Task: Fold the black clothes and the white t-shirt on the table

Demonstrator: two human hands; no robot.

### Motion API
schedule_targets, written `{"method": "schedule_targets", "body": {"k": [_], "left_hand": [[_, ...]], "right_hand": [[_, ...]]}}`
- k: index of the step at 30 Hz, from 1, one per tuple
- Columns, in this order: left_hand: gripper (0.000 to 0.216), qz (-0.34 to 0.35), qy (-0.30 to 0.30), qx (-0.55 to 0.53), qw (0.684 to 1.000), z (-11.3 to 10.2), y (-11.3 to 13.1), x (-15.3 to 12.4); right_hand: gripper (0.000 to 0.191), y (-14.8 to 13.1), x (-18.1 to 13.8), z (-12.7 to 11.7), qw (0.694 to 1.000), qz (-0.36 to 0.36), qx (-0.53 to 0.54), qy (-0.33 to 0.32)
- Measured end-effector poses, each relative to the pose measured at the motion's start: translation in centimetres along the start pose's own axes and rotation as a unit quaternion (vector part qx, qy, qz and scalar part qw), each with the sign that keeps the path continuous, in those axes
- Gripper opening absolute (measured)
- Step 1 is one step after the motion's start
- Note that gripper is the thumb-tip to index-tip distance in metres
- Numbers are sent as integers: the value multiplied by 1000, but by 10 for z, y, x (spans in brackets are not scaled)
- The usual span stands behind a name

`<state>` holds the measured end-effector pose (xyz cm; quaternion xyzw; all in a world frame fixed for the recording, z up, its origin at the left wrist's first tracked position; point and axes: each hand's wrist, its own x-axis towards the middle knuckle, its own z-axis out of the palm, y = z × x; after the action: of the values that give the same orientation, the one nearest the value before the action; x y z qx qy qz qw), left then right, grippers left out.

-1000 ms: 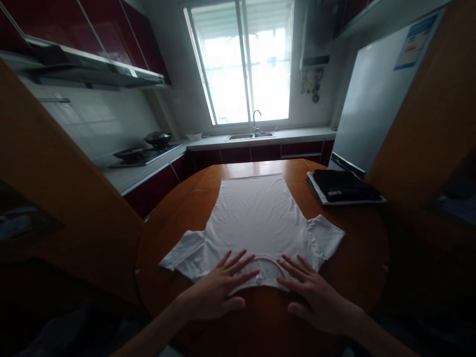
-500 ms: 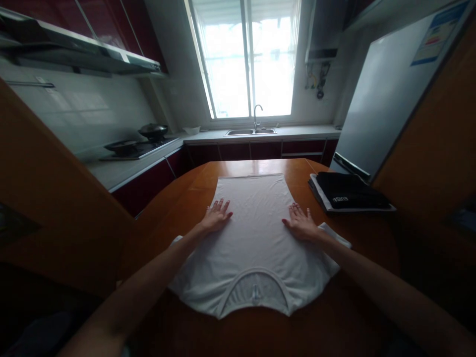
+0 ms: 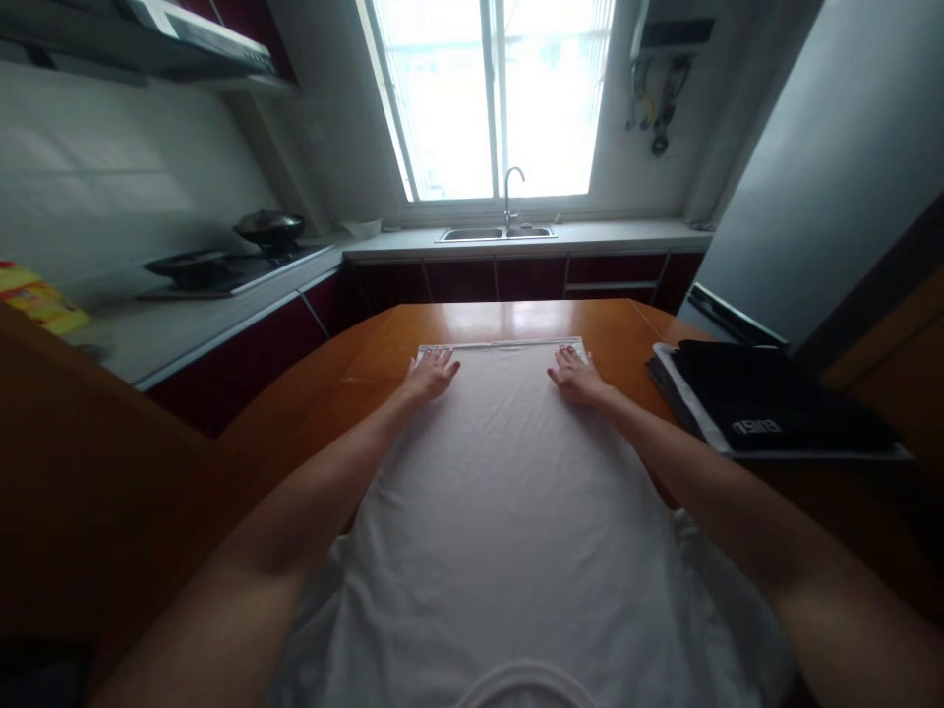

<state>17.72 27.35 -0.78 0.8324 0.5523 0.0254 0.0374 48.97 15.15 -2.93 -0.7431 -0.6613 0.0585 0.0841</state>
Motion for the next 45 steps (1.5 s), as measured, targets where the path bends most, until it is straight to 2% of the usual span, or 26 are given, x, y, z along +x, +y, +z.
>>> {"method": "schedule_targets", "body": {"k": [4, 8, 12, 15, 18, 21, 24, 26, 30, 33, 36, 45], "left_hand": [[72, -22, -23, 1, 999, 16, -22, 25], [75, -23, -21, 10, 999, 21, -40, 32], [77, -39, -24, 7, 999, 13, -43, 30], [76, -36, 17, 11, 999, -4, -29, 11], [70, 19, 42, 22, 999, -23, 0, -41], [67, 96, 12, 24, 995, -30, 35, -119], [66, 173, -25, -14, 985, -19, 61, -205], [63, 209, -30, -35, 977, -7, 71, -256], [60, 245, -40, -48, 968, 11, 75, -332], [59, 250, -43, -54, 966, 15, 72, -367], [59, 250, -43, -57, 965, 14, 71, -388], [57, 233, -36, -62, 970, 7, 67, -436]], "right_hand": [[67, 39, 41, 3, 1000, 3, 22, -18], [68, 67, 53, 7, 999, 4, 53, -9], [69, 69, 47, 2, 997, 17, 78, 6], [67, 59, 32, -12, 995, 26, 94, 34], [65, 34, -4, -28, 993, 16, 101, 63], [63, -5, -66, -33, 992, -5, 107, 72], [63, -45, -151, -23, 990, -75, 106, 54], [64, -64, -211, -11, 987, -124, 94, 35], [62, -76, -310, 13, 981, -179, 72, -9], [61, -73, -356, 21, 979, -193, 70, -5], [58, -70, -382, 22, 981, -186, 61, 0], [50, -66, -416, 32, 981, -153, 73, 99]]}}
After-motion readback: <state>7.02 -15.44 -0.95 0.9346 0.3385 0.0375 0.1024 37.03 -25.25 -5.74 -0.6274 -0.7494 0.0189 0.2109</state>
